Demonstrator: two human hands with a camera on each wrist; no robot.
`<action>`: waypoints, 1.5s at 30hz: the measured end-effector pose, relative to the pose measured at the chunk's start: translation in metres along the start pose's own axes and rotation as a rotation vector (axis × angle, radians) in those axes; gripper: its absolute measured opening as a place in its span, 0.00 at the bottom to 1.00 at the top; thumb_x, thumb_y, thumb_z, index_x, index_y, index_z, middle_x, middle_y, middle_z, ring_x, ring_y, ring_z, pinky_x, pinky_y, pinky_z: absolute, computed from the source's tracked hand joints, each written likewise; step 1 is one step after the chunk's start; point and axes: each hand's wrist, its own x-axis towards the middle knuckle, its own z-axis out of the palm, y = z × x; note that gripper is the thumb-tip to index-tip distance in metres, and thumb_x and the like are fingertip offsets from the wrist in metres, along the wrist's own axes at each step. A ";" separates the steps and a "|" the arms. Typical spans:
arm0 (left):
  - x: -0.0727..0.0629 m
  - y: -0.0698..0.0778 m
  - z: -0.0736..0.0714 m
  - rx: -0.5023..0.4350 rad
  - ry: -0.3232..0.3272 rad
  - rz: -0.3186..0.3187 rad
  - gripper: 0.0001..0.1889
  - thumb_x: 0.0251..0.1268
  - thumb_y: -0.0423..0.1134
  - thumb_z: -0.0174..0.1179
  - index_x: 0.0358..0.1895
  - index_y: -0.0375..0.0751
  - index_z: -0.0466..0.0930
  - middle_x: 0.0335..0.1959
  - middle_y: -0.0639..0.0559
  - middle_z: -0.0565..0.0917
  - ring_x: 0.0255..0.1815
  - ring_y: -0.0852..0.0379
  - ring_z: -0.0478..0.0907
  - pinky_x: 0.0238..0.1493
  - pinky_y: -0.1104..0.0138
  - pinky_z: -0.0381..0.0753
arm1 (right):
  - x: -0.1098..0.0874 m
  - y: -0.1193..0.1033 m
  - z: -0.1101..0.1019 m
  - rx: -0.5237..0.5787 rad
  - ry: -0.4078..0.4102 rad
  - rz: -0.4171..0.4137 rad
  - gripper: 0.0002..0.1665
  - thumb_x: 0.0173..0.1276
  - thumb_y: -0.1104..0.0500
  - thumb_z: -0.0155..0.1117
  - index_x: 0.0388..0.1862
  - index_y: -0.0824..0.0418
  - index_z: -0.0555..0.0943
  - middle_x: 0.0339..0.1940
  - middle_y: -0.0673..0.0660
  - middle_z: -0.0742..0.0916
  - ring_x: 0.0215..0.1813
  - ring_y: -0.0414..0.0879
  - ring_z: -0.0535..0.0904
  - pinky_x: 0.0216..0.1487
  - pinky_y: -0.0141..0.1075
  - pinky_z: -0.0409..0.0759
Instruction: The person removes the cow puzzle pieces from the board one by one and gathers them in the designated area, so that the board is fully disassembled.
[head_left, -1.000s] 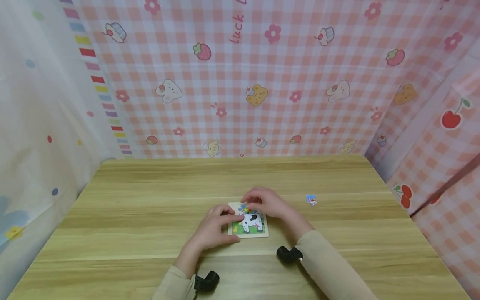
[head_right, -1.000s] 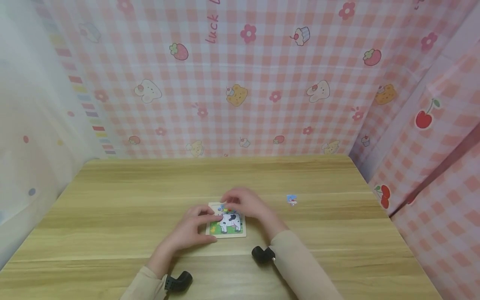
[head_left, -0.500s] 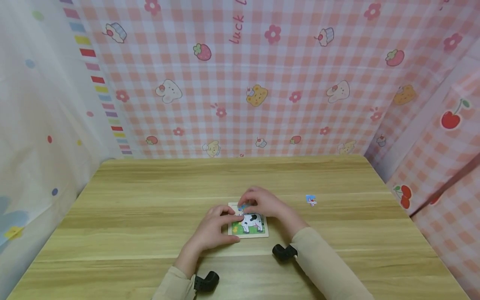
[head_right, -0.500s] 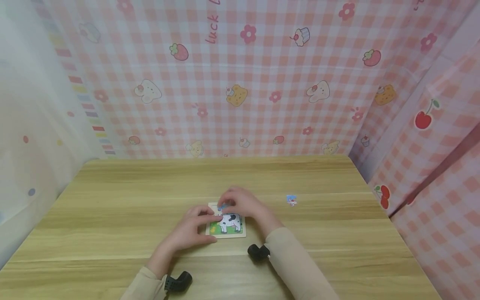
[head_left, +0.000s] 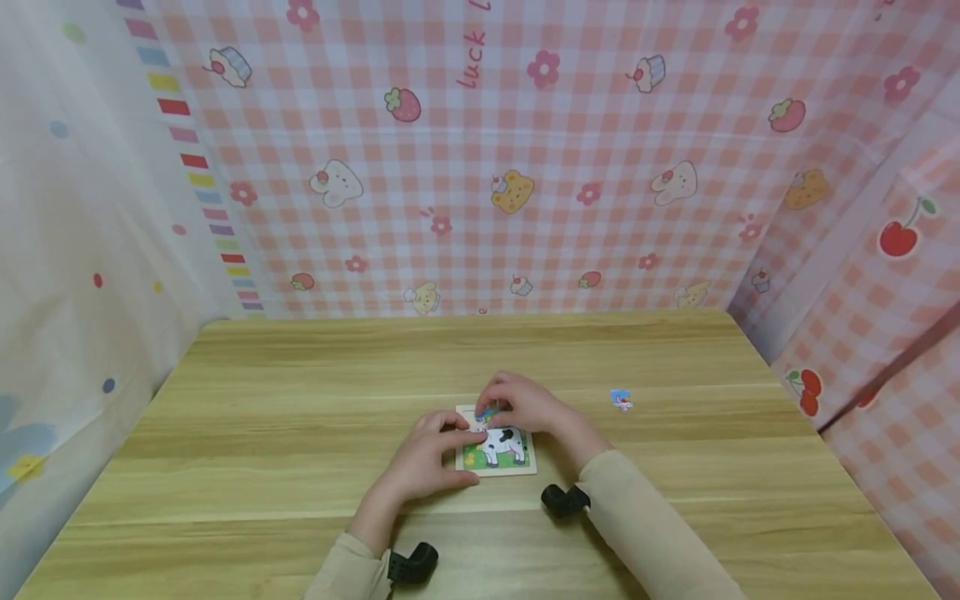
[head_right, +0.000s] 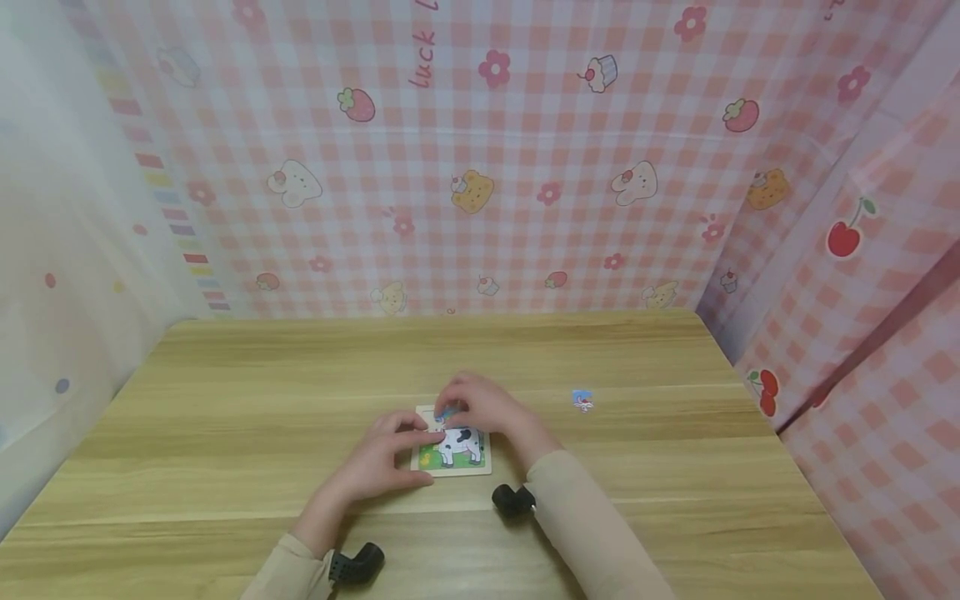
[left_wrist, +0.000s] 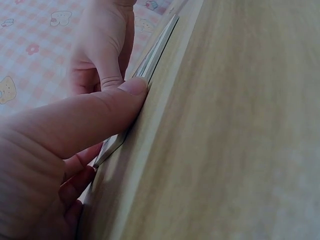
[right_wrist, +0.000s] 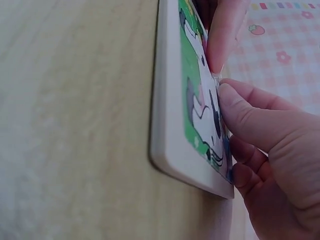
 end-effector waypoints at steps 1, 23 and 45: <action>0.000 0.000 0.000 -0.001 0.000 -0.001 0.28 0.51 0.48 0.76 0.58 0.49 0.84 0.56 0.49 0.75 0.61 0.46 0.66 0.61 0.48 0.68 | 0.000 0.000 0.000 -0.003 -0.003 0.001 0.08 0.65 0.62 0.71 0.41 0.50 0.85 0.44 0.48 0.79 0.44 0.43 0.74 0.49 0.37 0.75; 0.000 -0.001 0.000 -0.006 -0.002 -0.007 0.27 0.53 0.49 0.75 0.58 0.50 0.84 0.56 0.50 0.75 0.62 0.47 0.66 0.62 0.48 0.67 | -0.002 -0.005 0.000 0.008 -0.013 0.022 0.08 0.66 0.62 0.69 0.41 0.50 0.84 0.45 0.49 0.79 0.46 0.45 0.73 0.51 0.39 0.74; 0.000 0.000 0.001 0.001 -0.001 -0.014 0.27 0.52 0.49 0.75 0.58 0.50 0.84 0.56 0.50 0.75 0.62 0.48 0.66 0.62 0.48 0.68 | -0.004 -0.004 0.004 0.007 0.035 0.058 0.10 0.66 0.60 0.70 0.45 0.53 0.83 0.42 0.47 0.81 0.47 0.44 0.74 0.54 0.41 0.75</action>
